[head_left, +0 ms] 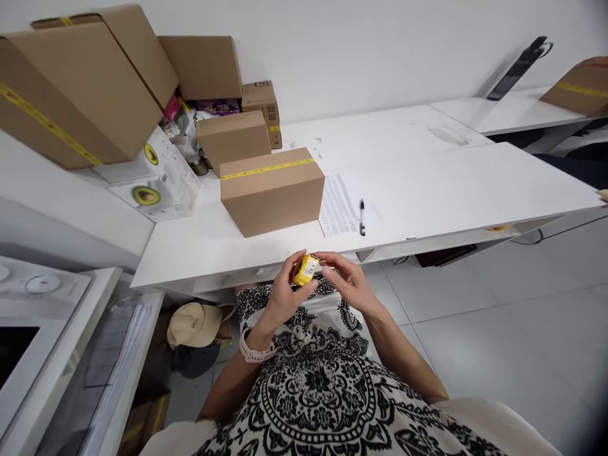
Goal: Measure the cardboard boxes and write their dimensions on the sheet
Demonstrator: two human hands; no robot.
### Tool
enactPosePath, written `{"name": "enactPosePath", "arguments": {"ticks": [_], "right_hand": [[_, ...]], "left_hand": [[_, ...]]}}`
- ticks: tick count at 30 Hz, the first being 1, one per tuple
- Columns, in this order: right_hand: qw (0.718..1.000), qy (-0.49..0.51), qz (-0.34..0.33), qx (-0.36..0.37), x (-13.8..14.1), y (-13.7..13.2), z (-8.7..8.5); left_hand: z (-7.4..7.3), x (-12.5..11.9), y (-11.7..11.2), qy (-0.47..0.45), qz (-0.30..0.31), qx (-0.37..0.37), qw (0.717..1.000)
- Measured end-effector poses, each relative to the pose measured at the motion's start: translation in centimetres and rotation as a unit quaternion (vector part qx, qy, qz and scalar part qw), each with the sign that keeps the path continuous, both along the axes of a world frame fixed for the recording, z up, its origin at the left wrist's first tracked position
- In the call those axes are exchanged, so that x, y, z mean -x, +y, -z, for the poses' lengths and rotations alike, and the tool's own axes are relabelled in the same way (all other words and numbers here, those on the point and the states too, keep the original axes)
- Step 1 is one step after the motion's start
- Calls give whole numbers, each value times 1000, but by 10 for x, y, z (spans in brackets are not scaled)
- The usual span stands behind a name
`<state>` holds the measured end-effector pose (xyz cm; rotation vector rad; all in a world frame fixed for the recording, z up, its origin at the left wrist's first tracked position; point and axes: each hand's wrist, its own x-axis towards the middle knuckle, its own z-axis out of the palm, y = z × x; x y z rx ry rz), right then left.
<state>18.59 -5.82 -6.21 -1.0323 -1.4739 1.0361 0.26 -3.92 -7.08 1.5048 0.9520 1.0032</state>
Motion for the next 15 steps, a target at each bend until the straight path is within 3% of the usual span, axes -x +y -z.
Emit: {"name": "enactPosePath", "arguments": {"ticks": [2,4,7,11,13,15], "right_hand": [[999,-13,30,6,3,-6,-3],[999,-32,26,28,8,-13,-2],[996,-23,-38,80,14,-28,3],[992,18,-69,105,24,-43,10],[992,15,-63,111,27,-44,11],[991,13,-65,120,30,-40,11]], "left_hand": [[-1,6,-9,21,11,-4,1000],[0,15,-19,20,48,47,998],[6,33,-35,-28,83,200,976],[13,45,-47,-96,69,371,921],[11,44,-46,-116,63,408,903],[6,41,-41,-134,40,396,908]]}}
